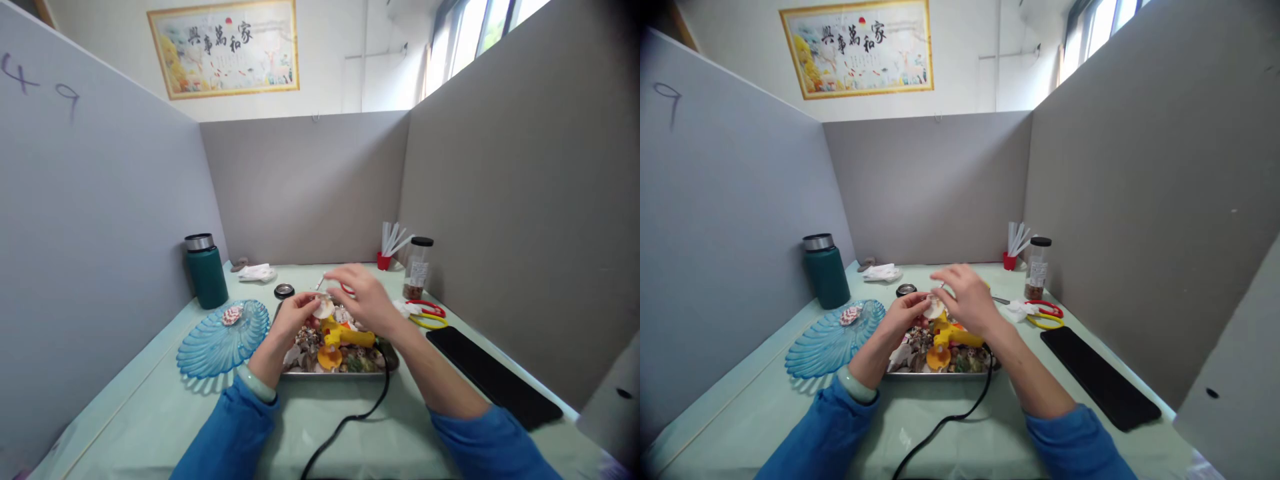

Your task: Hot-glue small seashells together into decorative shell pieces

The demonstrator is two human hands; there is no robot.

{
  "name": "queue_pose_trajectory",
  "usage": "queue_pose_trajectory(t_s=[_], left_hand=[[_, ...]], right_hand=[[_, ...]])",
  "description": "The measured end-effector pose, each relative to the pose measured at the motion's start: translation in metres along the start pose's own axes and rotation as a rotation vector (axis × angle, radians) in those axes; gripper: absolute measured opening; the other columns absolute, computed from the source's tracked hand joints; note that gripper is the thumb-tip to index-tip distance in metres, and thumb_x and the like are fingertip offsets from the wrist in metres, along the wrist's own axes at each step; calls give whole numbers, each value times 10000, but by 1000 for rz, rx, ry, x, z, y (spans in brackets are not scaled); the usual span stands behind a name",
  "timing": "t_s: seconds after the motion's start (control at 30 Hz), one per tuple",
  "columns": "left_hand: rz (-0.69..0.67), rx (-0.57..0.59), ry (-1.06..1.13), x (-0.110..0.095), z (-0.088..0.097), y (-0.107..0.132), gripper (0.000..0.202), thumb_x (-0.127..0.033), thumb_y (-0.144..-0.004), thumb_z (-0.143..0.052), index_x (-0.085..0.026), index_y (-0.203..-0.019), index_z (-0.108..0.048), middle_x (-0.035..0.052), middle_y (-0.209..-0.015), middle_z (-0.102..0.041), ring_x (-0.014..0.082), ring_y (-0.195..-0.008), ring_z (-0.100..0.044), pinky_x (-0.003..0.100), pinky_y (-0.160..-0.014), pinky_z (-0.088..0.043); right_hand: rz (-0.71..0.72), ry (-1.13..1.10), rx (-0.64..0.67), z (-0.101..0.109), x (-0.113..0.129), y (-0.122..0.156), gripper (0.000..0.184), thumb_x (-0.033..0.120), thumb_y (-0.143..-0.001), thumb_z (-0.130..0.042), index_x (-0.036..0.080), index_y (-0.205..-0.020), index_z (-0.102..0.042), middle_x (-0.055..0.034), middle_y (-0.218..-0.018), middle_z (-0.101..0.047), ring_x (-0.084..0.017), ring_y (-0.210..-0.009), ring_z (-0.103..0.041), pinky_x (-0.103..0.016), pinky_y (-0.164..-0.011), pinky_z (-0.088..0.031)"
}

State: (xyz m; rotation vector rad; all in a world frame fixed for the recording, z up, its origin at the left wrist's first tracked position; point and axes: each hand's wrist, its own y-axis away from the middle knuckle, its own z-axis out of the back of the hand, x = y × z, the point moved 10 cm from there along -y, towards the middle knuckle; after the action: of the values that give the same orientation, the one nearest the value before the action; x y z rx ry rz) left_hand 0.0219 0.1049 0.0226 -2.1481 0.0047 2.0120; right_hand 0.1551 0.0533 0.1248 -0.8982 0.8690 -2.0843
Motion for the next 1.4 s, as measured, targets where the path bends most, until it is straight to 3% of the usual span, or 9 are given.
queue_pose_trajectory(t_s=[0.1, 0.27, 0.5, 0.7, 0.9, 1.17, 1.27, 1.4], left_hand=[[-28, -23, -13, -2, 2, -2, 452, -411, -631, -730, -107, -957, -652, 4, -690, -631, 72, -429, -523, 211, -443, -433], [-64, -53, -49, -3, 4, -5, 424, -411, -639, -715, -101, -924, -658, 2, -672, -624, 66, -405, -502, 204, -418, -404], [-92, -27, -141, -6, -2, -5, 333, -369, -708, -657, -114, -921, -664, -19, -609, -596, 60, -360, -465, 193, -379, -341], [-102, -5, -133, -8, -5, -4, 335, -362, -717, -644, -103, -929, -655, -24, -580, -576, 69, -374, -474, 194, -390, -351], [-98, 49, -106, -7, -11, -3, 346, -377, -715, -654, -106, -930, -645, -11, -647, -599, 73, -399, -506, 203, -416, -404], [-97, 18, -100, -9, -7, -3, 314, -367, -716, -641, -94, -871, -648, -14, -632, -596, 62, -357, -491, 190, -371, -355], [-99, 17, -95, -9, -7, -2, 310, -379, -717, -649, -103, -857, -641, -21, -606, -590, 58, -345, -469, 188, -355, -340], [-42, 74, -9, -3, -11, -1, 336, -420, -721, -662, -128, -878, -609, -18, -643, -612, 54, -357, -483, 201, -410, -426]], right_hand=[[-96, -61, 74, -30, -22, 8, 191, 267, -872, -557, 192, -999, -679, -67, -953, -689, -188, -874, -620, -318, -791, -478], [-237, -191, 57, -50, -48, 22, 223, 257, -854, -535, 193, -1025, -662, -42, -843, -690, -171, -746, -616, -274, -691, -465], [-292, -250, 14, -49, -58, 30, 217, 307, -874, -497, 198, -997, -639, -18, -751, -658, -152, -621, -590, -260, -624, -450], [-252, -235, -39, -43, -56, 31, 192, 304, -871, -507, 193, -884, -664, -50, -863, -681, -170, -729, -602, -259, -648, -449], [-259, -226, -48, -41, -58, 33, 190, 300, -869, -517, 189, -872, -671, -47, -823, -682, -171, -710, -606, -257, -627, -449], [-266, -325, -69, -42, -60, 34, 197, 321, -853, -553, 176, -955, -639, -33, -760, -659, -147, -611, -589, -243, -576, -457], [-275, -362, -71, -42, -61, 35, 168, 313, -859, -543, 177, -887, -637, -15, -705, -632, -129, -546, -569, -237, -549, -452], [-263, -385, -61, -43, -61, 35, 161, 311, -861, -542, 180, -847, -635, -8, -687, -619, -122, -529, -565, -231, -534, -447]])
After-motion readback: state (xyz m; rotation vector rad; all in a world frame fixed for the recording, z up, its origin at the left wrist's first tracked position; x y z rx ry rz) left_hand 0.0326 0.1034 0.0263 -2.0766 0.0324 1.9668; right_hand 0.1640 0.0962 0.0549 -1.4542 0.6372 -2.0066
